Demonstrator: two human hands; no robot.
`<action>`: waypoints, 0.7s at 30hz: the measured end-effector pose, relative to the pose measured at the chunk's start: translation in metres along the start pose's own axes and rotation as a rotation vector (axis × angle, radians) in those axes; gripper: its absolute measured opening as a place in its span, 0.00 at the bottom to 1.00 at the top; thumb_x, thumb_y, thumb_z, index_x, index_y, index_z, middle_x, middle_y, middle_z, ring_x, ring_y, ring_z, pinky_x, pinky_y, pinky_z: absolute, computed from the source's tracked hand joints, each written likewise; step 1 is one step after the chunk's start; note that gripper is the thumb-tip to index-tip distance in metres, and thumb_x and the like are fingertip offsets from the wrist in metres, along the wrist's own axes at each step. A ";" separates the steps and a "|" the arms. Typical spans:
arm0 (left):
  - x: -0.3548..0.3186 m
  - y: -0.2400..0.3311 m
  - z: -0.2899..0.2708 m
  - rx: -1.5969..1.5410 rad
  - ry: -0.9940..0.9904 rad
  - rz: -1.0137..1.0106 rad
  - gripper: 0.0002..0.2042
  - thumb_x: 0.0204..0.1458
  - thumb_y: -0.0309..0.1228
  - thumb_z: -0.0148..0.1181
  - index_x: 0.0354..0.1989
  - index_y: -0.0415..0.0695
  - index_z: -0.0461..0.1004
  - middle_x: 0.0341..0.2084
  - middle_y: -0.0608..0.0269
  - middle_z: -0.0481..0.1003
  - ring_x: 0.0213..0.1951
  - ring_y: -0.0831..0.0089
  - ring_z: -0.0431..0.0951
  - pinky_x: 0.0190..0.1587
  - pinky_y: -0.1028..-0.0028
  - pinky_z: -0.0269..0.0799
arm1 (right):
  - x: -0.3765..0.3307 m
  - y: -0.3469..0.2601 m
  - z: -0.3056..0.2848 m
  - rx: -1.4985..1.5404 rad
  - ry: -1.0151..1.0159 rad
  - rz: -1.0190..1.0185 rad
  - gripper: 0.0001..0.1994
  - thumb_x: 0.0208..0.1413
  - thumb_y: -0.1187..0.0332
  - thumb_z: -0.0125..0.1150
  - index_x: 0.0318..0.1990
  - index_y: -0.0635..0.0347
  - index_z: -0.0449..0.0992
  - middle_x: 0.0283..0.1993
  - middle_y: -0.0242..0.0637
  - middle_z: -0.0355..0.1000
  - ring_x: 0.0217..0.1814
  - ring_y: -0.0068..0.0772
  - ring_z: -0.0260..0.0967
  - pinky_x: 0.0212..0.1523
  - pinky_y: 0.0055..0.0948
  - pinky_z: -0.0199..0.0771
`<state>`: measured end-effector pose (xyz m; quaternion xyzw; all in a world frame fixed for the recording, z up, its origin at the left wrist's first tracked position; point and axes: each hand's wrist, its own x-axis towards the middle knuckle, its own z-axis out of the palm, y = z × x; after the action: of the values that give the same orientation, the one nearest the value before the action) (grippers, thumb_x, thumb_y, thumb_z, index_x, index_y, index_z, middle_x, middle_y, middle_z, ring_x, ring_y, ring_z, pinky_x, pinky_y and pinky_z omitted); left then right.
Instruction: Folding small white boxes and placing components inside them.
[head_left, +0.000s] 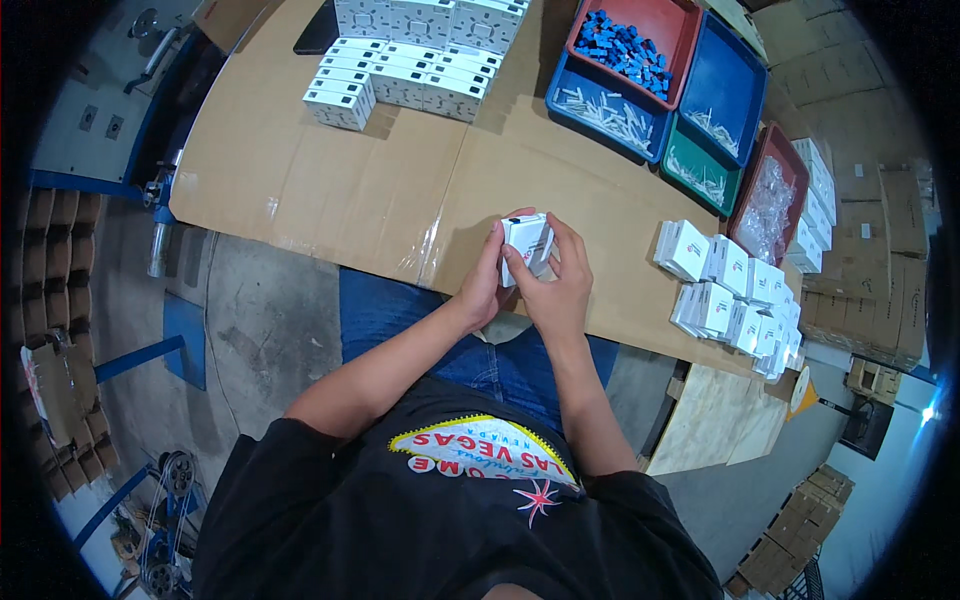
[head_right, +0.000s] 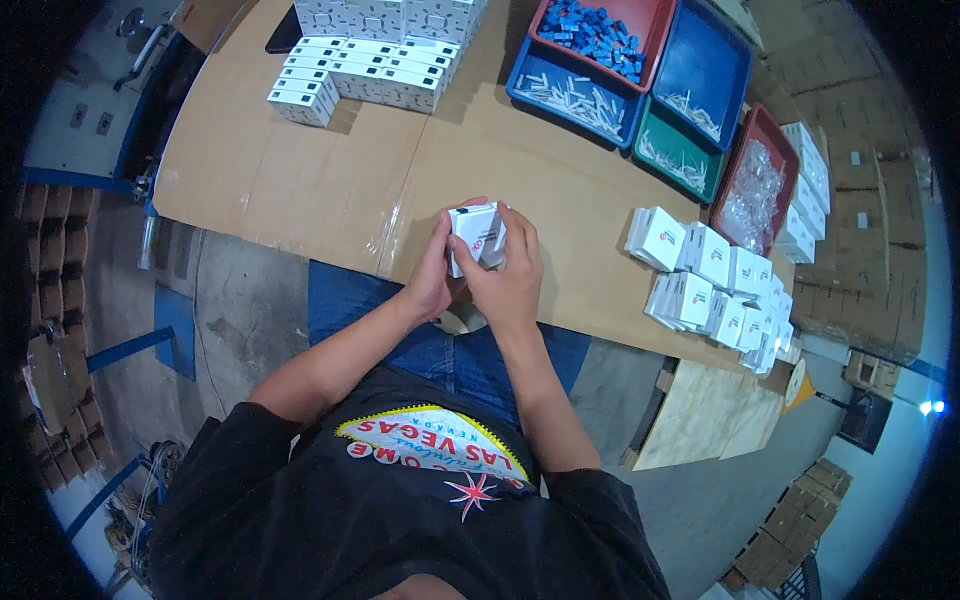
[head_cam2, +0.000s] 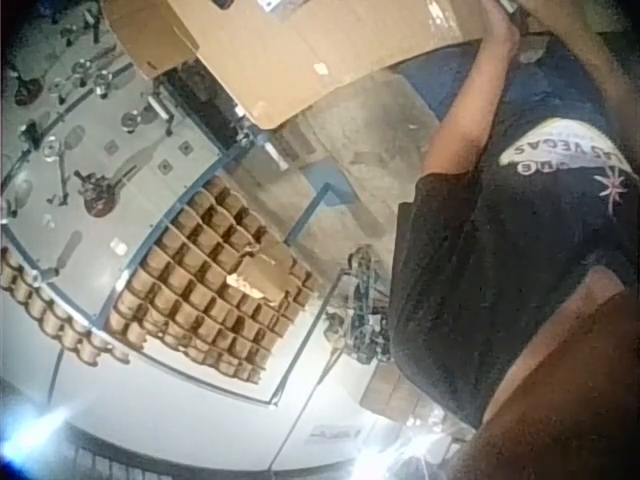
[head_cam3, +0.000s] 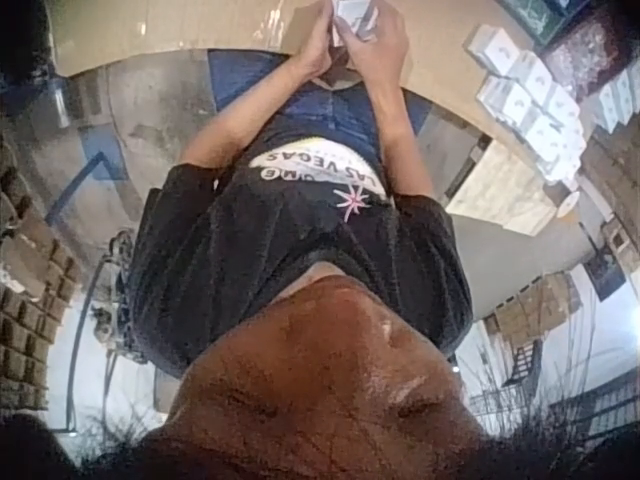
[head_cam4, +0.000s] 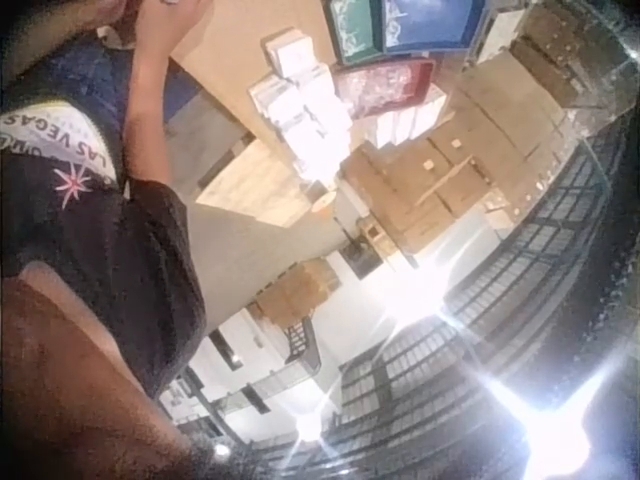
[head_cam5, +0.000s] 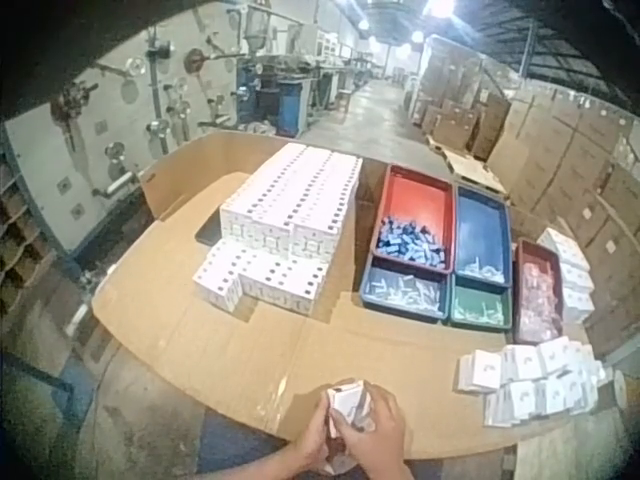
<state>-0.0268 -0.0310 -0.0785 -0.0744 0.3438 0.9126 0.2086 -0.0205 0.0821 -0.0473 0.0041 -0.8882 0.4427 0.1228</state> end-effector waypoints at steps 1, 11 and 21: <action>0.000 0.000 -0.001 0.000 0.001 0.000 0.30 0.70 0.59 0.33 0.71 0.52 0.61 0.60 0.61 0.71 0.61 0.70 0.71 0.63 0.68 0.67 | 0.000 -0.001 0.000 -0.013 -0.021 0.008 0.33 0.50 0.65 0.78 0.63 0.61 0.72 0.61 0.45 0.71 0.62 0.44 0.73 0.55 0.46 0.82; 0.001 -0.005 -0.019 0.051 -0.088 -0.018 0.29 0.70 0.50 0.43 0.74 0.50 0.55 0.62 0.63 0.68 0.62 0.70 0.69 0.65 0.67 0.65 | 0.001 0.008 0.000 0.037 0.013 0.020 0.34 0.47 0.62 0.80 0.61 0.65 0.73 0.58 0.48 0.72 0.57 0.48 0.75 0.53 0.40 0.79; -0.008 0.021 -0.020 0.359 -0.336 -0.074 0.36 0.60 0.22 0.59 0.75 0.44 0.50 0.63 0.63 0.66 0.65 0.74 0.65 0.67 0.69 0.62 | 0.002 0.005 -0.011 0.248 -0.006 0.228 0.33 0.49 0.64 0.79 0.63 0.60 0.72 0.61 0.43 0.71 0.62 0.44 0.73 0.54 0.43 0.82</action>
<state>-0.0285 -0.0614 -0.0788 0.1040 0.4580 0.8282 0.3057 -0.0203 0.0941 -0.0440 -0.0802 -0.8218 0.5600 0.0675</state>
